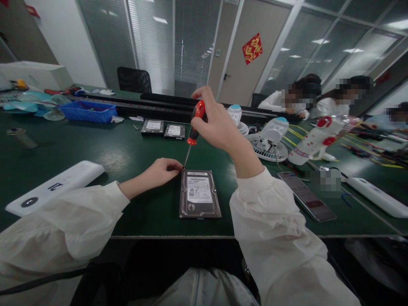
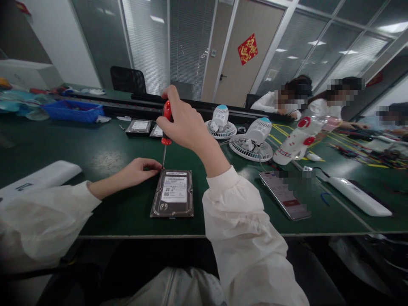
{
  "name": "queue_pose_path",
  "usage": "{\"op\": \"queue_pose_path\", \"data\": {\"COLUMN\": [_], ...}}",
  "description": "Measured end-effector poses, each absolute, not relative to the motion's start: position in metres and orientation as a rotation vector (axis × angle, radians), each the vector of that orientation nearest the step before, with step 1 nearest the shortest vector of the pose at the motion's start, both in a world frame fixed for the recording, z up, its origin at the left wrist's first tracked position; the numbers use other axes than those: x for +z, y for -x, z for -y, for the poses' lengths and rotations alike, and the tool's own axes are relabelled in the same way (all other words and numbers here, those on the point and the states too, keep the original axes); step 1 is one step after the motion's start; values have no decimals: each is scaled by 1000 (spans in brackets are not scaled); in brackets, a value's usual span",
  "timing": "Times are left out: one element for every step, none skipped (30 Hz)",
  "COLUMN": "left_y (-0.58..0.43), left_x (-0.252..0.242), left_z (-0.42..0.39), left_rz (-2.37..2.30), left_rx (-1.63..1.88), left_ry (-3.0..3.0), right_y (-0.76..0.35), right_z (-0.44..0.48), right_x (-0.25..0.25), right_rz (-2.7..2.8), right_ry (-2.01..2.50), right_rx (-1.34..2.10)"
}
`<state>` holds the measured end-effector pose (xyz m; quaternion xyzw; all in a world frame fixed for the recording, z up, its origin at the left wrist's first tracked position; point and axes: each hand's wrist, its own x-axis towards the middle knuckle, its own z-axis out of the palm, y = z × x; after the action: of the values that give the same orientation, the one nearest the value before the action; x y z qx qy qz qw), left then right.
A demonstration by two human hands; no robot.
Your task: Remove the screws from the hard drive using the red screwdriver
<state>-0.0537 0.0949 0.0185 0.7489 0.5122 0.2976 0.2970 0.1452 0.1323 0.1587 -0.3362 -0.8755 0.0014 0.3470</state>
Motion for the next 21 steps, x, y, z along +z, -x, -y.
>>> {"op": "queue_pose_path", "data": {"left_y": [53,53,53,52,52,52,52,52,52,53,53,53,54,54,54,54,54,54,54,54,54], "left_x": [19,19,20,20,21,21,21,21,20,20,20,19,19,19,19,19,18,18,18,18,18], "left_z": [-95,-95,-95,-95,-95,-95,-95,-95,-95,-95,-95,-95,-95,-96,-96,-96,-96,-96,-96,-96,-96], "left_rz": [-1365,-1370,-1374,-1376,-1375,-1376,-1379,-1381,-1382,-1380,-1377,-1370,-1363,-1358,-1354,-1350,-1350,-1350,-1351,-1352,-1353], "left_rx": [788,786,785,788,787,787,784,780,775,770,769,769,771,777,783,786,787,785,783,781,783], "left_ry": [-1988,-1988,-1991,-1994,-2000,-2004,-2006,-2006,-2005,-2003,-2000,-1998,-2000,-2003,-2008,-2012,-2013,-2010,-2003,-1996,-1990], "right_y": [-145,-144,-144,-143,-143,-143,-143,-143,-143,-144,-145,-145,-146,-146,-147,-147,-147,-147,-147,-147,-147], "right_z": [-131,-131,-131,-131,-132,-133,-133,-133,-133,-133,-133,-133,-133,-134,-134,-135,-137,-138,-140,-142,-143], "right_x": [159,158,158,158,158,158,158,158,159,159,160,160,160,160,159,159,158,158,157,157,156], "right_rz": [2273,2267,2254,2237,2220,2206,2197,2196,2202,2213,2226,2236,2238,2233,2226,2215,2205,2199,2199,2200,2200], "right_ry": [872,879,892,912,935,957,972,976,969,952,928,905,887,877,874,879,887,891,887,875,861], "right_rx": [-1,-15,-33,-53,-71,-81,-81,-67,-45,-18,5,20,27,28,27,23,17,13,12,17,28]}}
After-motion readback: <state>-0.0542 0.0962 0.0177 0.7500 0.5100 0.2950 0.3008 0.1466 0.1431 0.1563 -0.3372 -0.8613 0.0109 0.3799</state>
